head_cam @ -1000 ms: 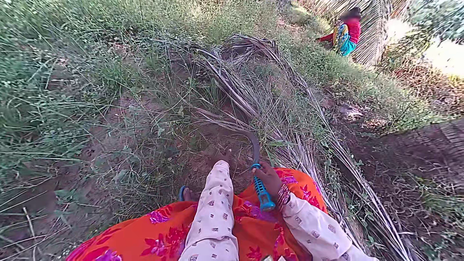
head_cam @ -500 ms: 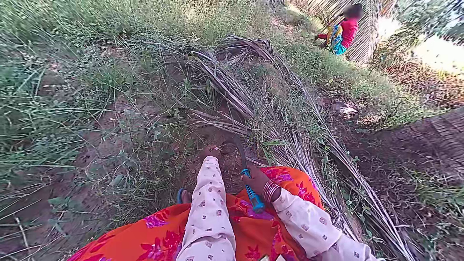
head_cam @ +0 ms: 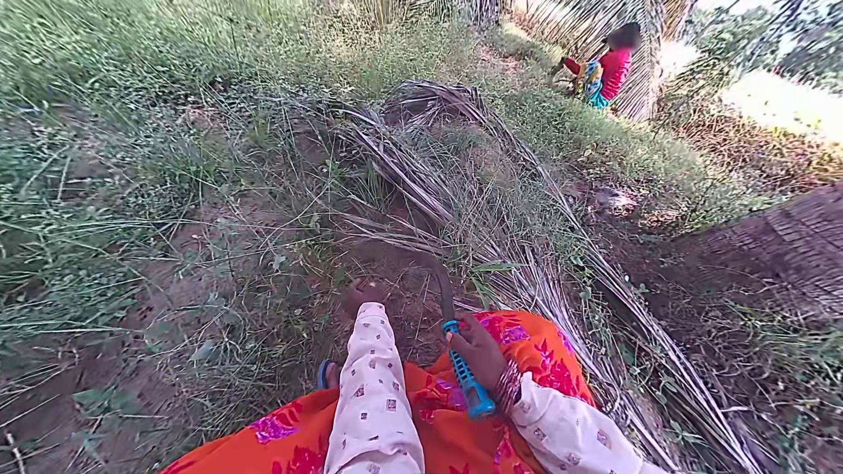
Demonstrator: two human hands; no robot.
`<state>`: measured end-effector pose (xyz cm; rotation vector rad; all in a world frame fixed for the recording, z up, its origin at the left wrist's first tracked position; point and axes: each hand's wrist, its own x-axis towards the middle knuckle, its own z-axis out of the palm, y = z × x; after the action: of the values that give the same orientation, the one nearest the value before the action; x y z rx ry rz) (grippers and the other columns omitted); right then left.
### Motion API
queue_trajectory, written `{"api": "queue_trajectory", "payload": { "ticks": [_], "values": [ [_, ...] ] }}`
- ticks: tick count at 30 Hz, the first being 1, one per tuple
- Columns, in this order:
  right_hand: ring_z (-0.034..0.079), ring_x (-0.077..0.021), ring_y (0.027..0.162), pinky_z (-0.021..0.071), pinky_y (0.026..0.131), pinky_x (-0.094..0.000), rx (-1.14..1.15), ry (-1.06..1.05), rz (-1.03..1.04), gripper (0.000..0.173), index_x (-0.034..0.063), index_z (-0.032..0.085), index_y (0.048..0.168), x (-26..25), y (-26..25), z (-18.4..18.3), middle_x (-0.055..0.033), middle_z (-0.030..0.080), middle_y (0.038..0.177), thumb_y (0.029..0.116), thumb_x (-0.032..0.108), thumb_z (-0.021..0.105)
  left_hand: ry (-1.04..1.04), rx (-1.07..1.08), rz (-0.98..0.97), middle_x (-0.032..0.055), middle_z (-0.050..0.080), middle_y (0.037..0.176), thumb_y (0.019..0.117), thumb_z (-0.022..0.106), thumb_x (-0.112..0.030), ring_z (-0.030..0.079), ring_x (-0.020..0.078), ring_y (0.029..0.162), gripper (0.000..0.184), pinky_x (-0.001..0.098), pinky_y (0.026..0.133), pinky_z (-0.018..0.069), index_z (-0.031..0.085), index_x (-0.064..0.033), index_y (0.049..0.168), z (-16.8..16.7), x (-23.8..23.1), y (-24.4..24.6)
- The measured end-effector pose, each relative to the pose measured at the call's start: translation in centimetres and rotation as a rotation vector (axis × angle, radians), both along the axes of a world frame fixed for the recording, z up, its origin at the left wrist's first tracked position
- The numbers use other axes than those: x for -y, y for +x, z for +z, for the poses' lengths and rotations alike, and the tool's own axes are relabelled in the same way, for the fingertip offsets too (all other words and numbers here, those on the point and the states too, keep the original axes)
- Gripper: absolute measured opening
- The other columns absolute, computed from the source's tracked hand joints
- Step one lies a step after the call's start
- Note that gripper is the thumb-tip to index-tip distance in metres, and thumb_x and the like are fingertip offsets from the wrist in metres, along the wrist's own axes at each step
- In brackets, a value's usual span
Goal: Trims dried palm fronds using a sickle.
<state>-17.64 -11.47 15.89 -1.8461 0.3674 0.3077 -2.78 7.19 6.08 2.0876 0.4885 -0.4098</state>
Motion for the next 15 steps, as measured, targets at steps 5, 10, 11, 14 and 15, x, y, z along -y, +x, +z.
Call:
{"api": "queue_trajectory", "payload": {
  "ticks": [5, 10, 11, 14, 15],
  "values": [
    [0.067, -0.0068, 0.078, 0.0571, 0.070, -0.0249, 0.335, 0.116, -0.254, 0.069, -0.0037, 0.037, 0.144, -0.4, 0.1, -0.2, -0.0077, 0.069, 0.100, 0.0859, 0.015, 0.068, 0.127, 0.093, 0.029, 0.0266, 0.033, 0.162, 0.0962, 0.072, -0.027, 0.034, 0.0450, 0.149, 0.058, 0.0562, 0.118, 0.0366, 0.053, -0.0095, 0.148, -5.0, 7.4, 3.4],
    [0.063, -0.0082, 0.064, 0.0564, 0.060, -0.0244, 0.361, 0.225, -0.471, 0.062, -0.0039, 0.035, 0.145, 0.5, 0.2, -0.2, -0.0080, 0.061, 0.092, 0.0908, 0.012, 0.061, 0.200, 0.130, -0.295, 0.0206, 0.028, 0.167, 0.0945, 0.073, -0.031, 0.031, 0.0419, 0.152, 0.067, 0.0592, 0.119, 0.0341, 0.047, -0.0137, 0.154, -2.2, 11.5, 2.0],
    [0.062, -0.0096, 0.060, 0.0560, 0.057, -0.0252, 0.329, 0.263, -0.517, 0.057, -0.0030, 0.035, 0.144, 0.7, 0.3, -0.1, -0.0079, 0.060, 0.088, 0.0935, 0.009, 0.058, 0.181, 0.150, -0.285, 0.0202, 0.030, 0.166, 0.0937, 0.074, -0.031, 0.033, 0.0424, 0.151, 0.068, 0.0594, 0.117, 0.0357, 0.048, -0.0127, 0.154, -2.3, 11.9, 2.0],
    [0.060, -0.0124, 0.059, 0.0549, 0.056, -0.0265, 0.209, 0.340, -0.608, 0.042, -0.0034, 0.038, 0.140, 1.1, 0.7, 0.1, -0.0088, 0.056, 0.083, 0.1014, 0.004, 0.052, 0.128, 0.172, -0.222, 0.0198, 0.032, 0.165, 0.0958, 0.072, -0.031, 0.034, 0.0435, 0.150, 0.068, 0.0603, 0.116, 0.0367, 0.046, -0.0102, 0.155, -2.5, 11.6, 2.3],
    [0.060, -0.0126, 0.059, 0.0543, 0.056, -0.0264, 0.175, 0.351, -0.620, 0.036, -0.0027, 0.040, 0.136, 1.1, 1.0, 0.1, -0.0089, 0.056, 0.083, 0.1025, 0.004, 0.052, 0.125, 0.164, -0.205, 0.0190, 0.033, 0.165, 0.0975, 0.070, -0.034, 0.034, 0.0431, 0.151, 0.068, 0.0595, 0.116, 0.0374, 0.045, -0.0105, 0.156, -2.4, 11.2, 2.5]
  ]
}}
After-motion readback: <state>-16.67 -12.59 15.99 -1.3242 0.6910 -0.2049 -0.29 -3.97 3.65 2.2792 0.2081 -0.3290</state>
